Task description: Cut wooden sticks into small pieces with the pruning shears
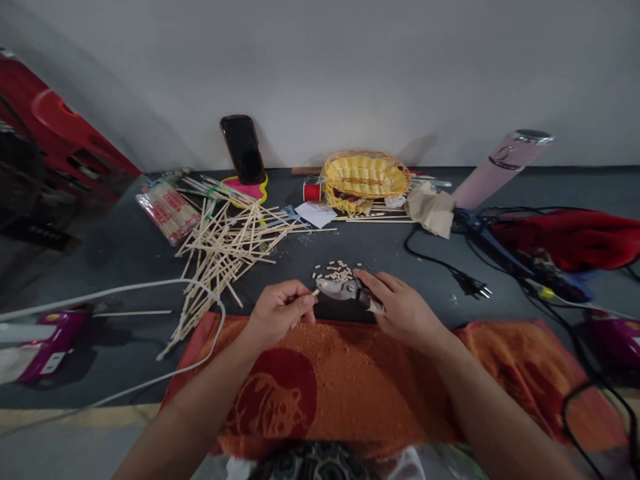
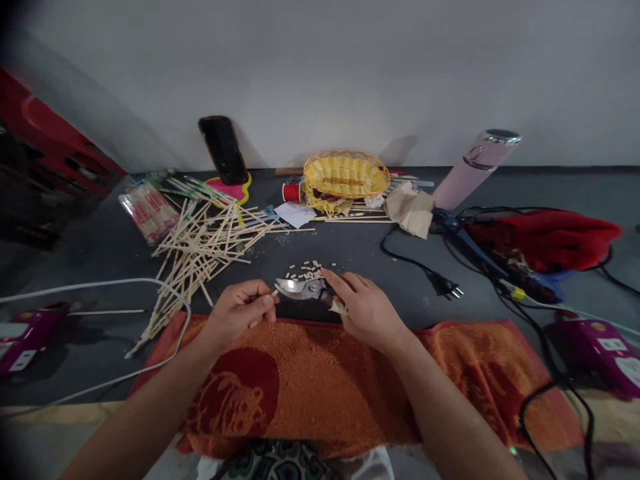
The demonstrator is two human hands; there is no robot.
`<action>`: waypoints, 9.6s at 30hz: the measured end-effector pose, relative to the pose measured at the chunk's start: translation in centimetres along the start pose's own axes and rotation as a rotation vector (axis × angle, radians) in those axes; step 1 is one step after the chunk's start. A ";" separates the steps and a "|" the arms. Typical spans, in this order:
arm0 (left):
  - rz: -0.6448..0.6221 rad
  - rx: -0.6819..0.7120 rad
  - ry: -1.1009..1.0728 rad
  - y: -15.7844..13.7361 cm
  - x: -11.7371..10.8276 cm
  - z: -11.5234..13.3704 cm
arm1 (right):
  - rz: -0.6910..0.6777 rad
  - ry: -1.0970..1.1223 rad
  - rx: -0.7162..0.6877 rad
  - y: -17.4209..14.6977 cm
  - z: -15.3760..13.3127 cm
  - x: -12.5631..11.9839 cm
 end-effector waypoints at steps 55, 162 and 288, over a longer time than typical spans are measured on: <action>-0.162 -0.138 -0.101 0.4 0.7 -1.5 | 0.150 -0.270 0.522 -2.0 9.4 -2.3; -0.067 0.338 0.633 -0.1 2.5 1.1 | 0.181 0.454 -0.023 1.6 -3.5 0.5; 0.107 0.556 0.673 -1.4 1.6 3.1 | 0.162 0.340 0.104 2.0 1.2 1.4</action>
Point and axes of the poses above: each hand's wrist, its own y-axis towards the middle knuckle, its own x-axis out of the palm, z = x × y, the point moved 9 cm from there along y, towards the middle knuckle, and after that the axes turned 1 degree about -z, right-handed, at the moved point
